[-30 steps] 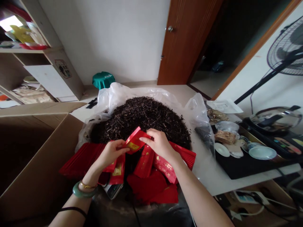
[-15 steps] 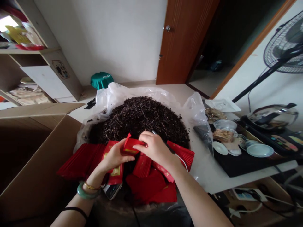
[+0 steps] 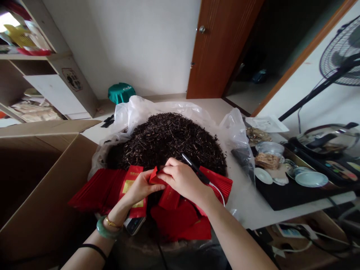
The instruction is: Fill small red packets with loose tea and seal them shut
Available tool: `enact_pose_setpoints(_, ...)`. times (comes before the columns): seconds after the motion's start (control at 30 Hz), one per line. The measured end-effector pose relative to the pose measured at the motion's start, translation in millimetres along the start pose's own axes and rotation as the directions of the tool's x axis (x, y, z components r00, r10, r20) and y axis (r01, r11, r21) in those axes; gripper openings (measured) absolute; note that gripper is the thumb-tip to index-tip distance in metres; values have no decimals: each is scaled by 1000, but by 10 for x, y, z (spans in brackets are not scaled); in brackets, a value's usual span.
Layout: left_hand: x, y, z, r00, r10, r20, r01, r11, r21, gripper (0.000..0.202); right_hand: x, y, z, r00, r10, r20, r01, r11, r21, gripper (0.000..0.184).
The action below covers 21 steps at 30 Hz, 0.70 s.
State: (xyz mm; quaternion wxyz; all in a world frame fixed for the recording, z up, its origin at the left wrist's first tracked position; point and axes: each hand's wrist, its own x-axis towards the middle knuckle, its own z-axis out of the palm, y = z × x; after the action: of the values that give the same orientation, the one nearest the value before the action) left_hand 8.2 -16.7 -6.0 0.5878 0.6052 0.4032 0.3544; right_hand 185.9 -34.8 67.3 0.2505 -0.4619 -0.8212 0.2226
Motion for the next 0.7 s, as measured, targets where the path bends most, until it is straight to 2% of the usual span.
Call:
enact_pose_setpoints(0.07,2,11,9,999,-49,23,50,998,-36,45,9,20,18,998,-16,-54,17,1000,11,12)
enact_pose_setpoints(0.13,-3,46,19,996,-83,44,87,992,-88,49,22,48,48,988,-7,-157,16,998,57,6)
enact_pose_setpoints(0.23,-18,126,38,998,-63,20,66,980,-188,57,40,90,109,960,102,-262,-61,985,160,21)
enact_pose_setpoints(0.3,-27,170,44,998,-34,-46,21,969,-248,60,47,111,149,955,168,-245,-117,971,210,31)
enact_pose_setpoints(0.4,-30,194,35,984,-7,-180,-35,972,-231,48,54,130,191,960,190,-207,-142,963,229,34)
enact_pose_setpoints(0.53,-28,170,16,952,-4,-305,-41,989,-143,32,73,158,197,951,256,-173,-200,937,288,21)
enact_pose_setpoints(0.63,-28,156,20,937,-12,-349,-50,985,-168,30,95,187,173,945,301,-131,-249,917,313,8)
enact_pose_setpoints(0.7,-32,156,35,932,-18,-362,-62,976,-207,29,103,201,157,946,293,-139,-239,920,310,6)
